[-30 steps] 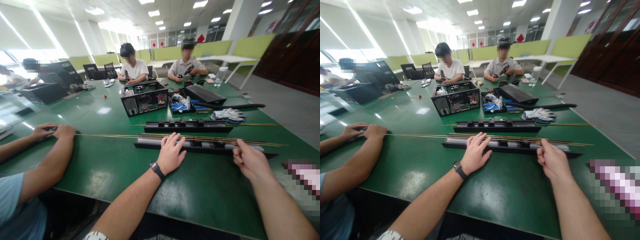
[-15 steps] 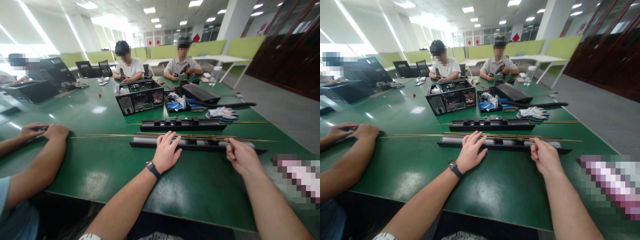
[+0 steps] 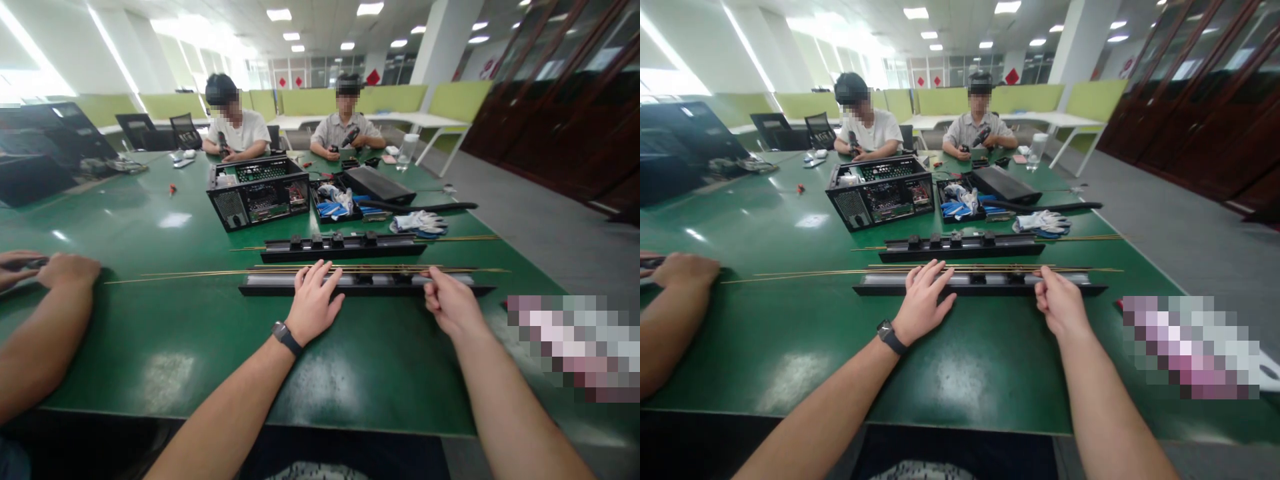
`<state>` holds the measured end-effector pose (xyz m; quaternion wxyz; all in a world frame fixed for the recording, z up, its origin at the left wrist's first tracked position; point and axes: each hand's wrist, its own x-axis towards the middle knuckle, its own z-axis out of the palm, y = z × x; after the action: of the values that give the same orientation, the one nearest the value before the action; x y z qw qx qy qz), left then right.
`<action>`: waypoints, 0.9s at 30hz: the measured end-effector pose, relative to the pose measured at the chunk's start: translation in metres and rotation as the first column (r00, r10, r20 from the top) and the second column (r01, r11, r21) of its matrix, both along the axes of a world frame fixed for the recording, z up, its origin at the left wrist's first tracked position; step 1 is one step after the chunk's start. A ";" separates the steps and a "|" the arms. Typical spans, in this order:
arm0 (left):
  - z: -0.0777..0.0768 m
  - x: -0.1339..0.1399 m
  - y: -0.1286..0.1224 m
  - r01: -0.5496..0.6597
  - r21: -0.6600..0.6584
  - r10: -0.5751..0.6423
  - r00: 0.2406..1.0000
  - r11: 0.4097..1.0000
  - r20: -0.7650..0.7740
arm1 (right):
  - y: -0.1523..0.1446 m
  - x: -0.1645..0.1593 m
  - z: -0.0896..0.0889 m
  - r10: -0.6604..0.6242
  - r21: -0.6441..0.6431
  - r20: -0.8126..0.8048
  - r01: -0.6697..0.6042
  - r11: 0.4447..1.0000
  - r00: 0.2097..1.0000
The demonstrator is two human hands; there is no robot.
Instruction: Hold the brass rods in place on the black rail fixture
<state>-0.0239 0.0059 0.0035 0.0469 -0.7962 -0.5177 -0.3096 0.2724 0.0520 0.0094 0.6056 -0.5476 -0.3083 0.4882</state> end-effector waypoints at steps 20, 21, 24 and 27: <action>0.000 0.000 0.000 -0.005 0.017 0.005 0.999 1.000 -0.031 | 0.000 -0.001 0.001 -0.043 0.001 -0.012 0.043 0.999 0.999; 0.000 0.000 0.000 -0.006 0.016 0.006 0.999 1.000 -0.033 | 0.000 -0.001 0.002 -0.045 -0.002 -0.014 0.045 0.999 0.999; -0.001 -0.001 0.000 -0.006 0.016 0.007 0.999 1.000 -0.036 | 0.000 -0.001 0.002 -0.048 -0.005 -0.017 0.048 0.999 0.999; -0.001 -0.001 0.000 -0.001 0.020 0.002 1.000 1.000 -0.030 | 0.000 -0.001 0.001 -0.044 -0.001 -0.017 0.044 0.999 0.999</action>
<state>-0.0250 0.0064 0.0020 0.0629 -0.7999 -0.5143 -0.3026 0.2716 0.0522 0.0103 0.6186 -0.5503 -0.2911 0.4793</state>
